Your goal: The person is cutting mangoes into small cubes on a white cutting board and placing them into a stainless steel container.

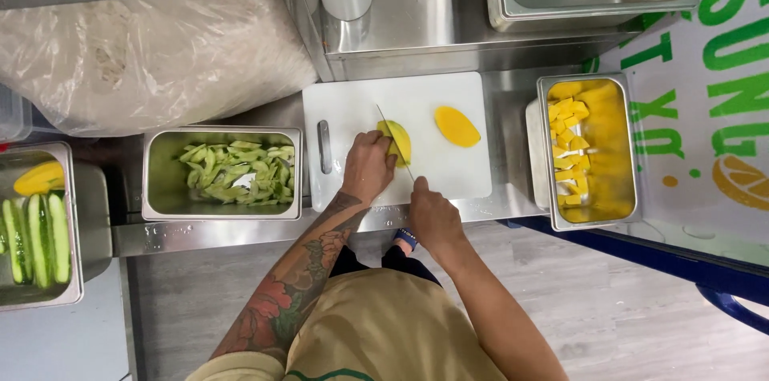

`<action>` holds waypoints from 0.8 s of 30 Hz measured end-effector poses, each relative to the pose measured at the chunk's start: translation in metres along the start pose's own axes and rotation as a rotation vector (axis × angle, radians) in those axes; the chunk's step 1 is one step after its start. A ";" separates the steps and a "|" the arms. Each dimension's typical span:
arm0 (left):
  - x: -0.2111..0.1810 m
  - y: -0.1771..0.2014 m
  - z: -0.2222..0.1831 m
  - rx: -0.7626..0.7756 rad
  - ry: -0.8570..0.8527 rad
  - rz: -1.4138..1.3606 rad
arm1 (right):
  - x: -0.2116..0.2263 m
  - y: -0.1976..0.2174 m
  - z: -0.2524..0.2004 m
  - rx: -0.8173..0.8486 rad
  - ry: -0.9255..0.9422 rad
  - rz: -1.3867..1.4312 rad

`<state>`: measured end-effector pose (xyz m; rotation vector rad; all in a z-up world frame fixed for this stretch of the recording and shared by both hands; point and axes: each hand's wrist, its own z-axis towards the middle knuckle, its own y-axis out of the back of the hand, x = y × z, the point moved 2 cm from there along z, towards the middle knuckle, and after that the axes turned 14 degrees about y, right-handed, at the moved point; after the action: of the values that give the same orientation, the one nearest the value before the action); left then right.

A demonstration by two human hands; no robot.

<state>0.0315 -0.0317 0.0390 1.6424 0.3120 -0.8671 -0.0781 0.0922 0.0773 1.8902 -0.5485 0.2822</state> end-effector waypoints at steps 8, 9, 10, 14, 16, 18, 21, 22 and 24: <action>-0.027 0.030 0.014 0.026 -0.083 0.120 | -0.006 -0.008 0.010 -0.030 0.002 0.066; -0.040 0.037 0.016 -0.019 -0.220 0.222 | -0.007 -0.008 0.008 -0.013 -0.001 0.062; -0.031 0.027 0.022 -0.014 -0.228 0.222 | -0.008 -0.008 0.005 -0.018 -0.008 0.066; -0.020 0.001 0.036 0.229 -0.442 0.556 | -0.008 -0.001 -0.014 -0.020 0.021 0.055; -0.026 0.003 0.038 0.370 -0.415 0.588 | -0.016 0.000 -0.035 -0.007 0.008 0.043; -0.033 0.007 0.039 0.474 -0.330 0.556 | -0.034 -0.006 -0.065 0.058 -0.018 -0.052; -0.032 0.007 0.034 0.476 -0.252 0.518 | -0.068 -0.010 -0.130 -0.084 -0.009 0.075; -0.032 0.008 0.030 0.468 -0.251 0.518 | -0.075 -0.012 -0.142 -0.088 -0.002 0.071; -0.031 0.011 0.022 0.418 -0.120 0.476 | -0.090 -0.016 -0.170 -0.134 -0.105 0.135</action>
<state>0.0093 -0.0471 0.0676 1.9255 -0.3600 -0.6856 -0.1376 0.2755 0.0882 1.7485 -0.7491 0.2293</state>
